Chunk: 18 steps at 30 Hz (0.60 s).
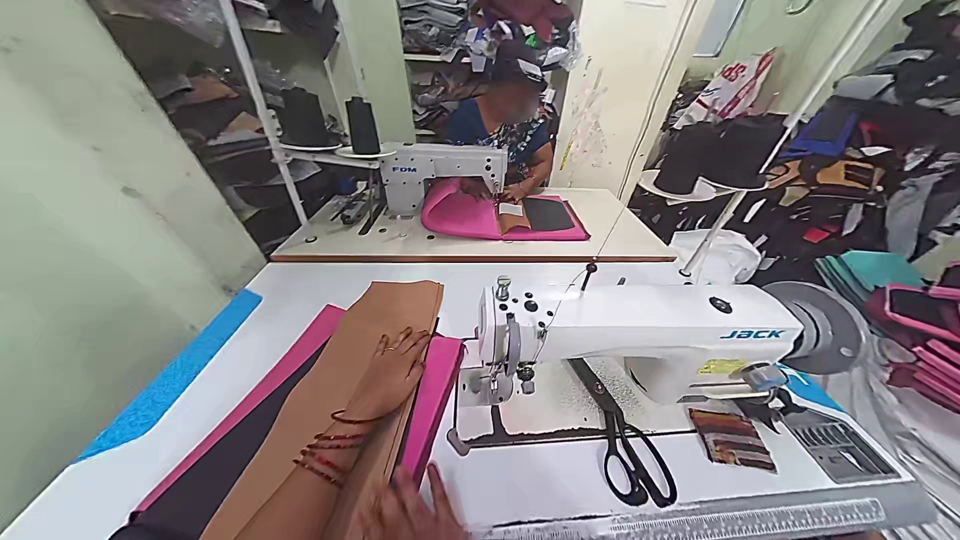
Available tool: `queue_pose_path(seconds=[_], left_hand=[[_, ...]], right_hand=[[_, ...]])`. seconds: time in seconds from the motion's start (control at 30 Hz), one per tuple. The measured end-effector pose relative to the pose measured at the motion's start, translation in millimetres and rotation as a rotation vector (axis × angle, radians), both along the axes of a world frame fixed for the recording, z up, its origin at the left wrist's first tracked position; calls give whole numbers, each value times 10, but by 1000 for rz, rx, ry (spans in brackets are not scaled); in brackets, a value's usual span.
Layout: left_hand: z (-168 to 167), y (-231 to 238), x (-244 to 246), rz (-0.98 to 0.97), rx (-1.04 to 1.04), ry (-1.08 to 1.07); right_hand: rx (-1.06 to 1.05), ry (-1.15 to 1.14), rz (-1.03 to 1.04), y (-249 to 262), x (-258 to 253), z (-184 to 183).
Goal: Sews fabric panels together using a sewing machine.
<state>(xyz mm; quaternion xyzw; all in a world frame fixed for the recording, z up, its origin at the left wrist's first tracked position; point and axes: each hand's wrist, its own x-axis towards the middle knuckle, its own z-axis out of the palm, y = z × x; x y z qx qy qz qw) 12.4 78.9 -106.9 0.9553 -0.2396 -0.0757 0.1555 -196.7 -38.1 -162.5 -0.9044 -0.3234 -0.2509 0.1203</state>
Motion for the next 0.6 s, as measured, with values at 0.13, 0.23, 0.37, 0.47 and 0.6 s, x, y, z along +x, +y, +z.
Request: queue_pose_path(seconds=[0.13, 0.23, 0.37, 0.47, 0.6], left_hand=[[-79, 120, -496, -17, -68, -18], [-37, 161, -636, -54, -59, 16], [199, 188, -636, -161, 105, 181], [236, 167, -722, -248, 131, 232], [154, -65, -1208, -182, 134, 169]], right_hand=[[-59, -102, 94, 44, 25, -59], [49, -181, 170, 81, -52, -63], [221, -173, 256, -88, -251, 32], [295, -149, 312, -338, -415, 154], [340, -137, 367, -686, -533, 326]])
